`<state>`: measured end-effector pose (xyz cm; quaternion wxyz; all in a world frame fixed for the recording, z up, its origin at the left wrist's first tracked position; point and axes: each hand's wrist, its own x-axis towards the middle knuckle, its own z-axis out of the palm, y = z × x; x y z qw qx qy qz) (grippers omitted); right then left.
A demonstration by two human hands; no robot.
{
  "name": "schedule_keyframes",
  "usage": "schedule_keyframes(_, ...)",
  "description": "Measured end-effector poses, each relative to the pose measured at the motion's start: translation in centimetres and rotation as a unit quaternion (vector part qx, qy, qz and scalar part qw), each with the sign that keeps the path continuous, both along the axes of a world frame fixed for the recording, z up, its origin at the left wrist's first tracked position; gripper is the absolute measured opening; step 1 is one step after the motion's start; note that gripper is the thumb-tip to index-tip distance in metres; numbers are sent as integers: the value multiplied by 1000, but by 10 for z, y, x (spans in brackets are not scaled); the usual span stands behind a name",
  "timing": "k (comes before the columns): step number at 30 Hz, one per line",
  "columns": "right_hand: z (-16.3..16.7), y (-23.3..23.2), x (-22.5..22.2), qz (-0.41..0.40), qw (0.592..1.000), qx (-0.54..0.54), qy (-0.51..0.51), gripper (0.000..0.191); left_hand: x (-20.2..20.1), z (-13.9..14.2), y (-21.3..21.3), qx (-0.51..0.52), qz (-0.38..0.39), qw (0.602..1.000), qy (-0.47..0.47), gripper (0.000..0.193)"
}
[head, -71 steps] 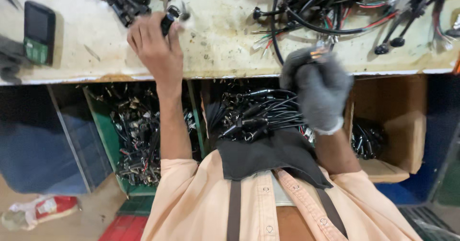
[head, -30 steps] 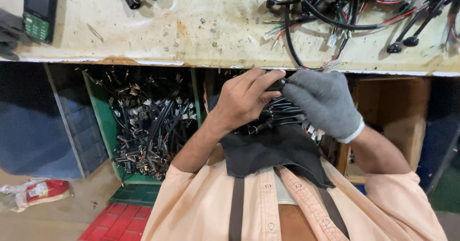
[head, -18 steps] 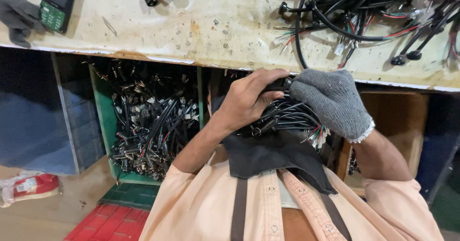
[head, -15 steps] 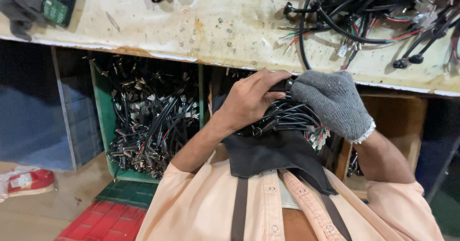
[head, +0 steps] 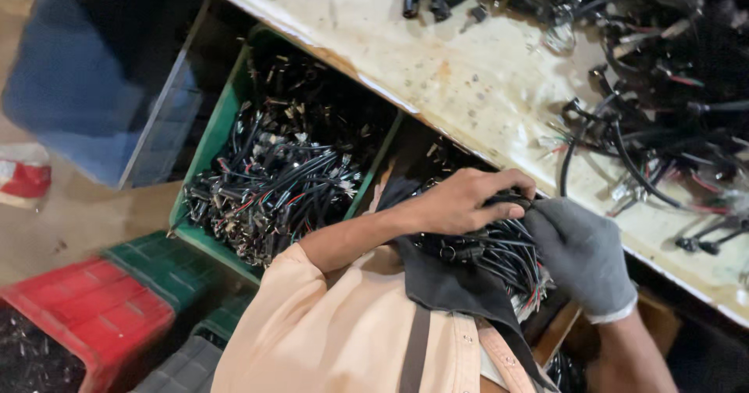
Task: The person repeatedly picks small black cylindrical electrical components from a pile on a workbench, inserts a wire into each one, and places the assembled unit on the table. The person wears a glove on the right hand and works continuously over a cluttered bench with bins of parts below.
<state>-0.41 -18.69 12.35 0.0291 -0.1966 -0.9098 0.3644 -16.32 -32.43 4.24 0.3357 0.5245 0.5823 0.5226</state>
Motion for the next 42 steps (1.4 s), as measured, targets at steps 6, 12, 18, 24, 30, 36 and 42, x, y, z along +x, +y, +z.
schedule_keyframes(6,4,-17,1,98,963,252,5,14,-1,-5,-5,-22,-29,995,-98,32)
schedule_keyframes(12,2,-10,0,45,998,48,-22,12,-9,8,-15,-15,-57,998,-30,36)
schedule_keyframes(18,16,13,-14,14,997,-63,-32,15,-30,40,-19,-13,-40,998,-42,38)
schedule_keyframes(24,43,9,-27,74,993,33,80,18,-48,65,-18,-34,-40,994,-96,36)
schedule_keyframes(30,42,15,-19,77,993,66,62,18,-45,67,-3,-44,-92,991,-91,39)
schedule_keyframes(36,37,27,-3,83,994,-48,52,14,-32,64,-1,-50,-105,991,-61,38)
schedule_keyframes(42,29,41,5,88,987,-136,1,15,-20,58,3,10,-138,990,-32,37)
